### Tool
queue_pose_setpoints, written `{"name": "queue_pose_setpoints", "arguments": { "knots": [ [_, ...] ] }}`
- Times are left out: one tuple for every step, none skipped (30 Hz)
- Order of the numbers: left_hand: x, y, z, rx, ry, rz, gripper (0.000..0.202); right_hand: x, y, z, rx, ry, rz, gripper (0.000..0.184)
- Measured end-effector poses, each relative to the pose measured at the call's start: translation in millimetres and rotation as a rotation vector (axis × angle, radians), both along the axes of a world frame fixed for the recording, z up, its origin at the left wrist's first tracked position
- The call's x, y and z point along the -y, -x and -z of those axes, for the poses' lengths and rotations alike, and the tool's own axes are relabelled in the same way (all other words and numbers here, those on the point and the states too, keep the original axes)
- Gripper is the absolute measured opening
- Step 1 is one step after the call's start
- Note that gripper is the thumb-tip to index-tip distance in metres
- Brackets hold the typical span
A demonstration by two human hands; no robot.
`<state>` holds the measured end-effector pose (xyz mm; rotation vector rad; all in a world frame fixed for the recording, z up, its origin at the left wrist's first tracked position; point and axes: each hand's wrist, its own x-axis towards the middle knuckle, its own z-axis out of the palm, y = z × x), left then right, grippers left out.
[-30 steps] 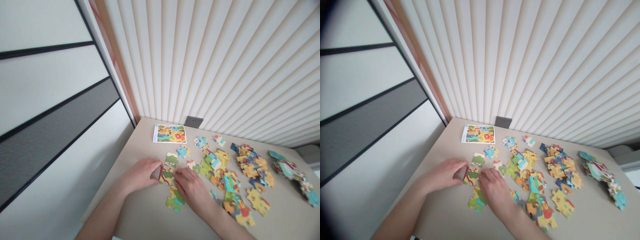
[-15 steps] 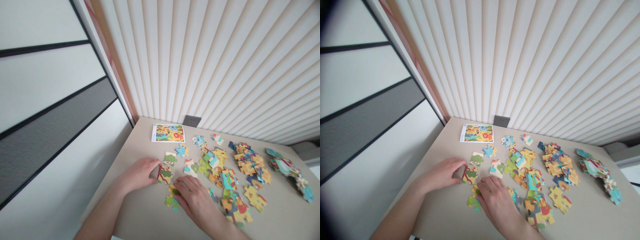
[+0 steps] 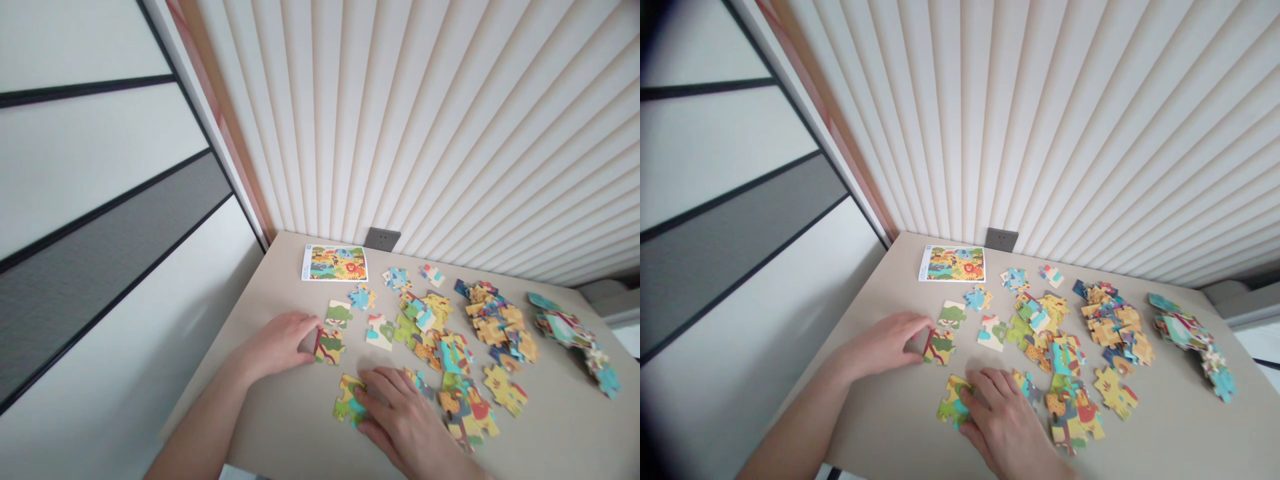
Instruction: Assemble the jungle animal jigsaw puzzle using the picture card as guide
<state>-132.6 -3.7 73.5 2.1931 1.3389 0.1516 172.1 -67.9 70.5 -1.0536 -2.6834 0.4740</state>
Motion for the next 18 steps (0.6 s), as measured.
{"name": "queue_pose_setpoints", "arguments": {
  "knots": [
    [0.5, -1.9, 0.2, 0.002, 0.001, 0.012, 0.044, -1.1, -0.6, -2.2, -0.003, 0.006, 0.001, 0.030],
    [1.1, -4.1, 0.4, 0.006, -0.001, 0.024, 0.045, -2.8, -0.5, -4.0, -0.011, 0.006, 0.010, 0.029],
    [1.8, -6.2, 0.8, 0.010, -0.004, 0.037, 0.047, -5.2, 0.3, -5.2, -0.023, 0.002, 0.025, 0.028],
    [2.5, -8.1, 1.2, 0.014, -0.008, 0.047, 0.049, -8.0, 2.0, -5.7, -0.038, -0.005, 0.040, 0.029],
    [3.1, -9.6, 1.5, 0.020, -0.012, 0.056, 0.050, -11.3, 4.6, -5.6, -0.053, -0.011, 0.049, 0.030],
    [3.4, -10.7, 1.7, 0.029, -0.016, 0.063, 0.049, -14.7, 7.9, -5.0, -0.064, -0.015, 0.054, 0.031],
    [3.3, -11.3, 1.9, 0.044, -0.024, 0.065, 0.046, -18.0, 11.9, -4.0, -0.071, -0.018, 0.054, 0.032],
    [2.8, -11.8, 2.2, 0.062, -0.042, 0.060, 0.042, -21.1, 16.4, -2.7, -0.074, -0.019, 0.053, 0.033],
    [1.6, -12.2, 3.0, 0.080, -0.075, 0.045, 0.037, -24.1, 21.0, -1.4, -0.074, -0.021, 0.055, 0.034],
    [-0.2, -12.9, 4.3, 0.095, -0.123, 0.015, 0.032, -26.8, 25.7, -0.2, -0.072, -0.024, 0.057, 0.035],
    [-2.6, -14.0, 6.4, 0.101, -0.186, -0.026, 0.030, -29.5, 30.2, 1.0, -0.069, -0.027, 0.057, 0.037],
    [-5.4, -15.6, 9.5, 0.100, -0.255, -0.068, 0.030, -32.1, 34.4, 2.0, -0.064, -0.029, 0.055, 0.038],
    [-8.6, -17.5, 13.6, 0.094, -0.319, -0.099, 0.032, -34.9, 38.2, 2.9, -0.056, -0.030, 0.052, 0.040],
    [-11.9, -19.6, 18.6, 0.088, -0.369, -0.117, 0.036, -37.7, 41.3, 3.8, -0.049, -0.031, 0.050, 0.042],
    [-15.3, -21.5, 24.1, 0.087, -0.400, -0.115, 0.039, -40.6, 43.8, 4.5, -0.043, -0.032, 0.046, 0.044],
    [-18.6, -23.1, 29.9, 0.089, -0.417, -0.105, 0.043, -43.3, 45.6, 5.1, -0.039, -0.031, 0.042, 0.045],
    [-21.6, -24.2, 35.5, 0.095, -0.423, -0.094, 0.047, -45.7, 46.7, 5.5, -0.036, -0.029, 0.039, 0.044],
    [-24.4, -24.6, 40.6, 0.106, -0.424, -0.086, 0.051, -47.7, 46.9, 5.7, -0.034, -0.028, 0.038, 0.043]
  ]
}}
